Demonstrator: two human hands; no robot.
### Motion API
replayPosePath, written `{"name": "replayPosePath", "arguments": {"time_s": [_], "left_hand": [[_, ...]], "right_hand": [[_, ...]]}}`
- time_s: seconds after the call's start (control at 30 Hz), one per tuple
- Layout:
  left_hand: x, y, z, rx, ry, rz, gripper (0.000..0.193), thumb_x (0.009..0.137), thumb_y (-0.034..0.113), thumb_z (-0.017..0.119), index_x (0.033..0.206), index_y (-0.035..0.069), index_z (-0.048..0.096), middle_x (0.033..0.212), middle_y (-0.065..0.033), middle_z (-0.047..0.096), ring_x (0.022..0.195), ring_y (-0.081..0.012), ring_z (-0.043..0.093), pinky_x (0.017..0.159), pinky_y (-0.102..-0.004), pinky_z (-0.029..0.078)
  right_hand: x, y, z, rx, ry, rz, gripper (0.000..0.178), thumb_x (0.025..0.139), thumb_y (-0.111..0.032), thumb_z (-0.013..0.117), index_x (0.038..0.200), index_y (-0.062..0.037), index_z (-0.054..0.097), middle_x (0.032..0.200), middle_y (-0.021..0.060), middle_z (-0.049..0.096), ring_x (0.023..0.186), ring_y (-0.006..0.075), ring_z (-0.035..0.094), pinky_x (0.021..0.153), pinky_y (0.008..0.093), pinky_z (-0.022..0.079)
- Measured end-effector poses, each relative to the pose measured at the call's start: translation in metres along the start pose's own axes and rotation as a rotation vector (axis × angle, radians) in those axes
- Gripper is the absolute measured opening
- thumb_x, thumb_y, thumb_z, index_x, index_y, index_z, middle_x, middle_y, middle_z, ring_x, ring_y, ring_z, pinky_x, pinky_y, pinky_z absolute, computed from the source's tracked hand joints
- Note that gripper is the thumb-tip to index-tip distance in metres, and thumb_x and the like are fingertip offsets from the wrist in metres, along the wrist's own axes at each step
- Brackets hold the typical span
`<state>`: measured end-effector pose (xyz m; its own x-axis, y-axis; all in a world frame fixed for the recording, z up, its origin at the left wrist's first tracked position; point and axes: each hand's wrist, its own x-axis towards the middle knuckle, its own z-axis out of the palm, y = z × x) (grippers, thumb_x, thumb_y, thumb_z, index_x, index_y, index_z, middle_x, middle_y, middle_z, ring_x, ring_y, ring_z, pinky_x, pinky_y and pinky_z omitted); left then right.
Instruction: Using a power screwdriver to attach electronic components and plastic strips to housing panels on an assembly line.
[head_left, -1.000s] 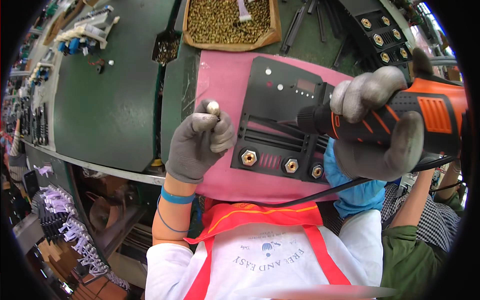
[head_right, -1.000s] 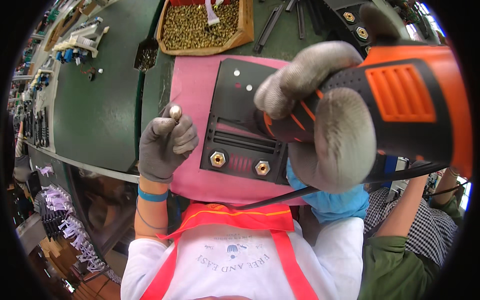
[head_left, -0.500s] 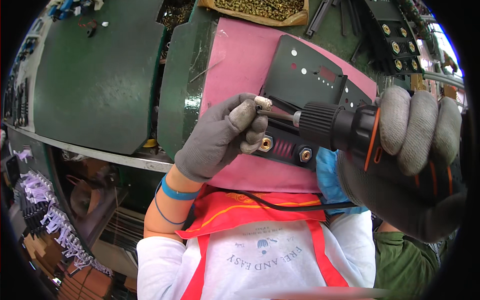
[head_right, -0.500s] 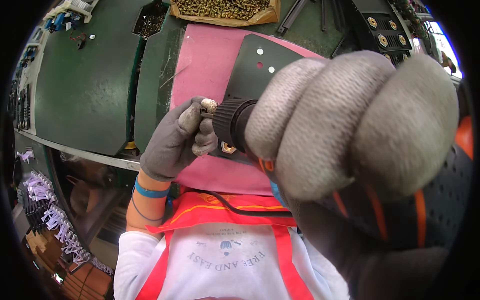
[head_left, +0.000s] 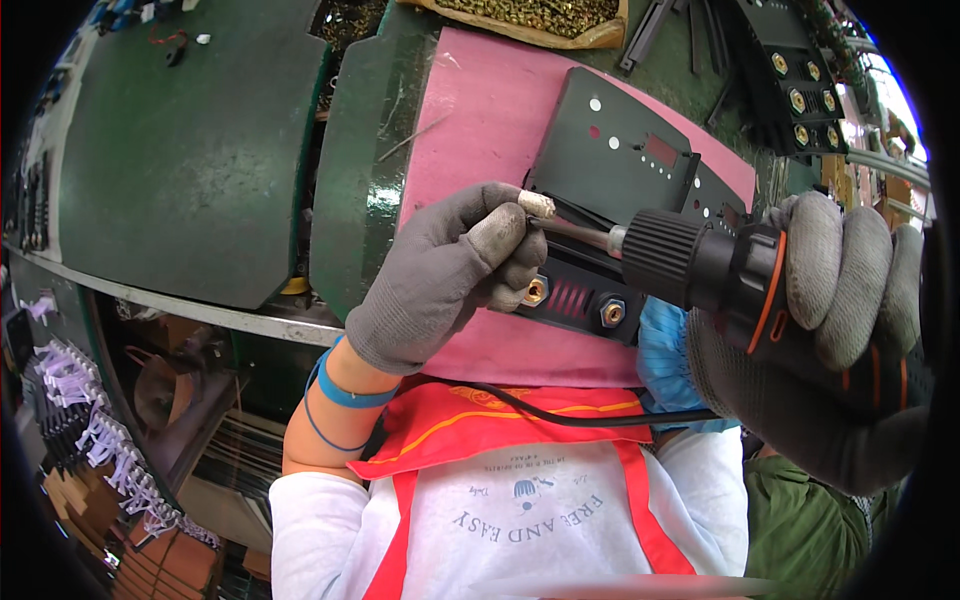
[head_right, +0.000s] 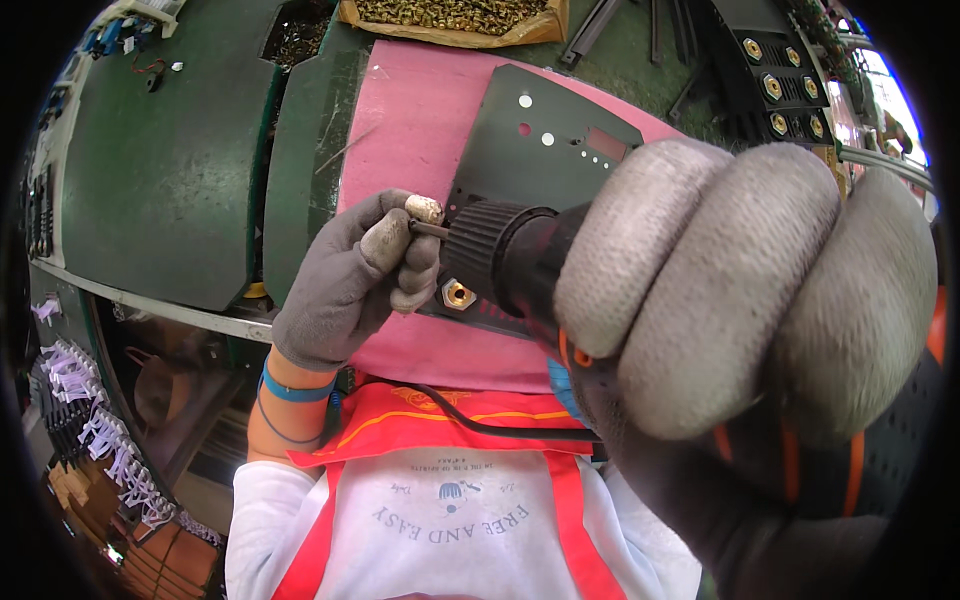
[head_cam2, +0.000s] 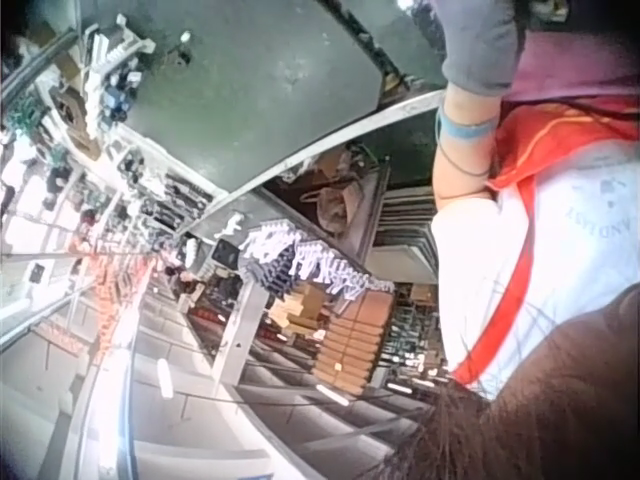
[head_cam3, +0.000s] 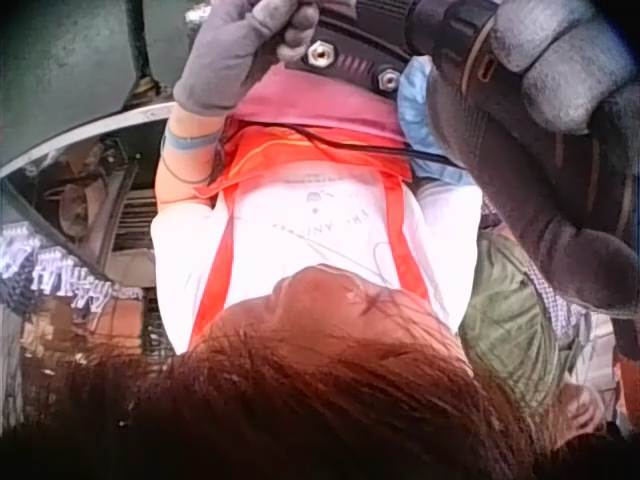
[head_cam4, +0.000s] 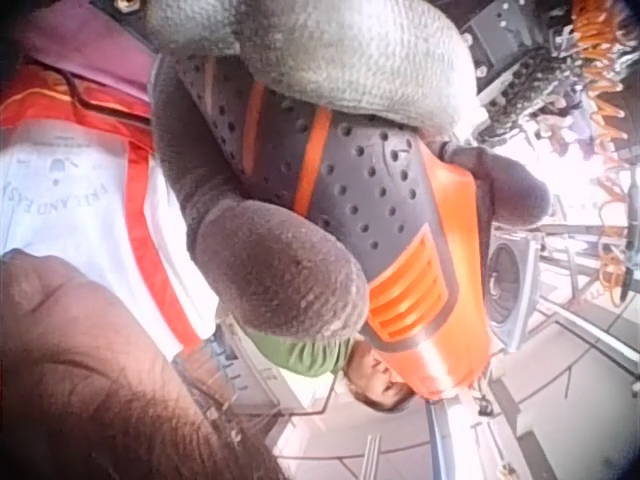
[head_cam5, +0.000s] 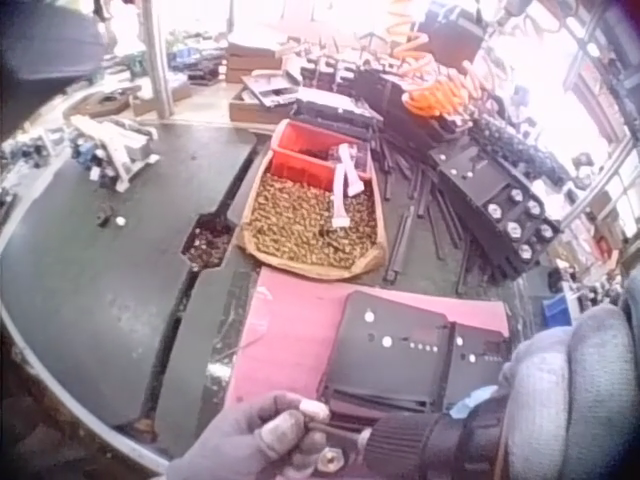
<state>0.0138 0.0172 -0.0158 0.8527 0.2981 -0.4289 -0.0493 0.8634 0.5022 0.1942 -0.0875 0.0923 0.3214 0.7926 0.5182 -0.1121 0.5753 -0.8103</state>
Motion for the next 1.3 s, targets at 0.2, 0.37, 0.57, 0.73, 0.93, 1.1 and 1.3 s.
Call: {"name": "replayPosePath", "arguments": {"time_s": [0.2, 0.37, 0.57, 0.73, 0.93, 1.1, 1.3], "left_hand": [[-0.001, 0.005, 0.003, 0.104, 0.002, -0.063, 0.037, 0.099, 0.032, 0.056, 0.119, 0.001, 0.055, 0.084, -0.0018, 0.061, 0.068, -0.0068, 0.052, 0.058, -0.0222, 0.043], [0.008, 0.004, 0.001, 0.034, 0.013, -0.044, 0.06, 0.101, 0.048, 0.044, 0.128, -0.006, 0.052, 0.094, -0.0079, 0.062, 0.074, -0.0095, 0.057, 0.064, -0.025, 0.049], [0.009, 0.008, -0.003, -0.073, 0.078, -0.001, 0.062, 0.101, 0.047, 0.042, 0.129, -0.008, 0.051, 0.096, -0.0093, 0.061, 0.079, -0.0134, 0.059, 0.069, -0.027, 0.051], [0.002, 0.004, 0.004, 0.735, 0.348, 0.137, 0.05, 0.085, 0.009, 0.064, 0.133, -0.001, 0.052, 0.079, -0.0004, 0.045, 0.072, -0.0079, 0.043, 0.067, -0.0239, 0.042], [0.02, -0.031, 0.003, 0.82, 0.279, 0.24, 0.059, 0.084, 0.0, 0.061, 0.14, 0.002, 0.045, 0.076, 0.0046, 0.032, 0.069, -0.0047, 0.034, 0.064, -0.0185, 0.034], [0.02, -0.03, -0.002, 0.733, 0.268, 0.194, 0.055, 0.085, 0.0, 0.058, 0.139, -0.001, 0.046, 0.075, 0.0042, 0.032, 0.068, -0.0043, 0.034, 0.063, -0.0189, 0.034], [0.019, -0.035, 0.001, 0.769, 0.304, 0.177, 0.047, 0.087, 0.001, 0.058, 0.133, -0.002, 0.051, 0.07, 0.0059, 0.033, 0.063, -0.0032, 0.033, 0.058, -0.0196, 0.032]], "right_hand": [[0.0, 0.0, -0.003, 0.011, -0.011, 0.0, 0.039, 0.091, -0.038, 0.055, 0.101, -0.0009, 0.05, 0.09, 0.0066, 0.05, 0.068, 0.0145, 0.049, 0.065, 0.0321, 0.04], [0.0, 0.004, -0.005, 0.02, -0.022, 0.016, 0.039, 0.09, -0.038, 0.056, 0.1, -0.0016, 0.05, 0.089, 0.0062, 0.049, 0.068, 0.0142, 0.048, 0.065, 0.0318, 0.04], [0.003, 0.007, -0.01, 0.003, -0.027, 0.018, 0.038, 0.089, -0.038, 0.057, 0.1, -0.0024, 0.05, 0.089, 0.0056, 0.049, 0.068, 0.0138, 0.048, 0.066, 0.0314, 0.04], [0.004, 0.01, -0.017, -0.04, -0.029, 0.026, 0.038, 0.088, -0.039, 0.057, 0.099, -0.0031, 0.049, 0.088, 0.0051, 0.049, 0.069, 0.0135, 0.048, 0.066, 0.031, 0.039], [0.004, 0.027, -0.027, -0.113, -0.06, 0.055, 0.038, 0.087, -0.039, 0.058, 0.099, -0.0039, 0.049, 0.087, 0.0045, 0.049, 0.069, 0.0131, 0.048, 0.067, 0.0306, 0.039], [0.005, 0.035, -0.029, -0.154, -0.093, 0.085, 0.038, 0.087, -0.04, 0.059, 0.098, -0.0046, 0.049, 0.087, 0.004, 0.048, 0.069, 0.0127, 0.047, 0.068, 0.0303, 0.039], [0.003, 0.042, -0.027, -0.175, -0.131, 0.134, 0.038, 0.086, -0.04, 0.06, 0.098, -0.0054, 0.049, 0.086, 0.0035, 0.048, 0.07, 0.0124, 0.047, 0.069, 0.0299, 0.039]]}}
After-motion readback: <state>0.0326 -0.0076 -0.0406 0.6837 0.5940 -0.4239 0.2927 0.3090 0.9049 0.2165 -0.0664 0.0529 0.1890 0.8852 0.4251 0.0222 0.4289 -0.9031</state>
